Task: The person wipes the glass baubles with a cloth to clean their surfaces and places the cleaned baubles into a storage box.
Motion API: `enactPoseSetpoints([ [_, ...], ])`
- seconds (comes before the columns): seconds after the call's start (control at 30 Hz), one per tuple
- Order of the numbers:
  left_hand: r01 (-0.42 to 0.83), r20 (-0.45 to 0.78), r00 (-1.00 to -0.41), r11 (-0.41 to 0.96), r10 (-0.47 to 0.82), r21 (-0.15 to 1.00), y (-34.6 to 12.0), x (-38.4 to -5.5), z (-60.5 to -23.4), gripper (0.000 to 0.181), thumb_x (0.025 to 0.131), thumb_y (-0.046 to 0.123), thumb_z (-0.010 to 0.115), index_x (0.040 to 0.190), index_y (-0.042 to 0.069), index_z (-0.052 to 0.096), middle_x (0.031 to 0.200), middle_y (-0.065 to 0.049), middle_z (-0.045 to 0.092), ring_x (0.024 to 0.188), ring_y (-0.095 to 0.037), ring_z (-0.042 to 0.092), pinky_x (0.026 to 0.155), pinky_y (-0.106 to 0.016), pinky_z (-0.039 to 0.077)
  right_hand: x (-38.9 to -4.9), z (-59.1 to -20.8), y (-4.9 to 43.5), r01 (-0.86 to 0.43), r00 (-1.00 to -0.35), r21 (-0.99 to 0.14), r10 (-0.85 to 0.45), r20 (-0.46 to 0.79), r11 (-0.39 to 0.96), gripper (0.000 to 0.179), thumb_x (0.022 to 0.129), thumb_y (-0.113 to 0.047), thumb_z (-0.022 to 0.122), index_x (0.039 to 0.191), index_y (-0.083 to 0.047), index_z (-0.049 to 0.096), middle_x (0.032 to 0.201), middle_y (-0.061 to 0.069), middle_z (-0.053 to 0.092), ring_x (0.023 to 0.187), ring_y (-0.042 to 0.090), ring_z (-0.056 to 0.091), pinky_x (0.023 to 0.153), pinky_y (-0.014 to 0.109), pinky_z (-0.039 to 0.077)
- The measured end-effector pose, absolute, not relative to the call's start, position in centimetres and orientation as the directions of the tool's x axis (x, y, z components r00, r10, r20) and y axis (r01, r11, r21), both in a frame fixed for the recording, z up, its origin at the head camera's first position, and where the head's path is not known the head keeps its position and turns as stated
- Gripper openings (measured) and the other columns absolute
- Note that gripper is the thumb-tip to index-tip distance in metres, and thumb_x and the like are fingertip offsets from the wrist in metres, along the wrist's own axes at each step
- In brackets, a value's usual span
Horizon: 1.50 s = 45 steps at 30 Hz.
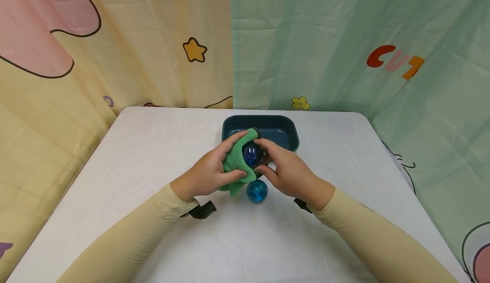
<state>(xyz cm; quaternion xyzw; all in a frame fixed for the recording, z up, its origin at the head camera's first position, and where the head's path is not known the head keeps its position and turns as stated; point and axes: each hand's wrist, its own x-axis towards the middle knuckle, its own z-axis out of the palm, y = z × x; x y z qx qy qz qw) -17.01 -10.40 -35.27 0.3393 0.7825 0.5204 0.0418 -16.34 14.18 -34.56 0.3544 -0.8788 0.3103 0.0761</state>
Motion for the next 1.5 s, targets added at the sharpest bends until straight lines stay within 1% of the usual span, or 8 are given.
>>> enactPoseSetpoints([
  [0.3,0.503,0.307,-0.767,0.231,0.564,0.833,-10.57,-16.92,-35.25,0.088,0.095,0.005,0.078,0.166,0.017,0.028,0.159,-0.010,0.046,0.133,-0.027,0.055,0.104,-0.036,0.055,-16.27,-35.20,13.64,-0.589,-0.777,-0.697,-0.524,0.349,0.410,0.057,0.104,-0.011,0.066,0.149,0.003,0.034,0.104,0.012,0.075,0.087,0.016,0.071,0.080,0.030,0.062],
  [0.47,0.517,0.328,-0.769,0.232,0.549,0.824,-10.66,-17.13,-35.36,0.087,0.094,0.006,0.078,0.165,0.017,0.029,0.156,-0.009,0.049,0.129,-0.025,0.058,0.103,-0.034,0.055,-16.34,-35.03,14.03,-0.665,-0.723,-0.608,-0.577,0.380,0.434,0.067,0.099,-0.004,0.072,0.152,-0.002,0.031,0.111,0.014,0.074,0.093,0.018,0.072,0.086,0.036,0.063],
  [0.7,0.505,0.321,-0.765,0.211,0.557,0.837,-10.63,-17.05,-35.20,0.087,0.095,0.005,0.078,0.165,0.017,0.028,0.157,-0.009,0.048,0.129,-0.026,0.058,0.103,-0.031,0.055,-16.50,-34.71,14.02,-0.718,-0.694,-0.443,-0.596,0.404,0.537,0.062,0.100,-0.009,0.072,0.149,0.000,0.038,0.114,0.016,0.075,0.098,0.024,0.076,0.085,0.038,0.064],
  [0.9,0.488,0.292,-0.774,0.236,0.562,0.841,-10.62,-17.04,-35.42,0.088,0.095,0.006,0.078,0.166,0.018,0.027,0.158,-0.010,0.046,0.130,-0.026,0.058,0.103,-0.030,0.055,-16.47,-34.92,13.67,-0.643,-0.759,-0.551,-0.539,0.366,0.532,0.052,0.103,-0.017,0.069,0.144,0.005,0.045,0.092,0.005,0.073,0.080,0.014,0.068,0.067,0.027,0.055],
  [1.03,0.496,0.299,-0.777,0.248,0.554,0.832,-10.69,-17.01,-35.50,0.088,0.094,0.006,0.078,0.165,0.017,0.028,0.156,-0.011,0.048,0.129,-0.026,0.059,0.102,-0.032,0.055,-16.40,-35.07,13.49,-0.612,-0.775,-0.638,-0.516,0.365,0.467,0.053,0.103,-0.013,0.069,0.147,0.004,0.044,0.094,0.005,0.072,0.084,0.014,0.067,0.075,0.030,0.059],
  [1.2,0.510,0.328,-0.773,0.225,0.543,0.830,-10.81,-17.01,-35.36,0.089,0.094,0.005,0.079,0.165,0.018,0.028,0.155,-0.010,0.050,0.127,-0.026,0.059,0.100,-0.032,0.056,-16.36,-35.22,13.60,-0.689,-0.713,-0.571,-0.561,0.421,0.447,0.067,0.098,-0.003,0.072,0.152,0.000,0.032,0.107,0.013,0.074,0.093,0.020,0.071,0.085,0.038,0.062],
  [1.37,0.518,0.336,-0.769,0.221,0.543,0.827,-10.91,-16.87,-35.31,0.089,0.094,0.006,0.079,0.166,0.017,0.028,0.156,-0.010,0.050,0.127,-0.025,0.058,0.100,-0.030,0.055,-16.36,-35.14,13.68,-0.730,-0.683,-0.449,-0.576,0.448,0.516,0.063,0.098,-0.004,0.073,0.151,-0.002,0.038,0.118,0.016,0.073,0.097,0.024,0.074,0.085,0.038,0.064],
  [1.5,0.513,0.331,-0.770,0.221,0.545,0.829,-10.94,-16.86,-35.31,0.088,0.094,0.005,0.079,0.165,0.016,0.029,0.157,-0.010,0.049,0.129,-0.026,0.058,0.103,-0.030,0.054,-16.34,-34.99,13.69,-0.711,-0.702,-0.463,-0.568,0.429,0.529,0.060,0.099,-0.012,0.074,0.149,0.001,0.043,0.111,0.011,0.074,0.095,0.020,0.074,0.083,0.035,0.063],
])
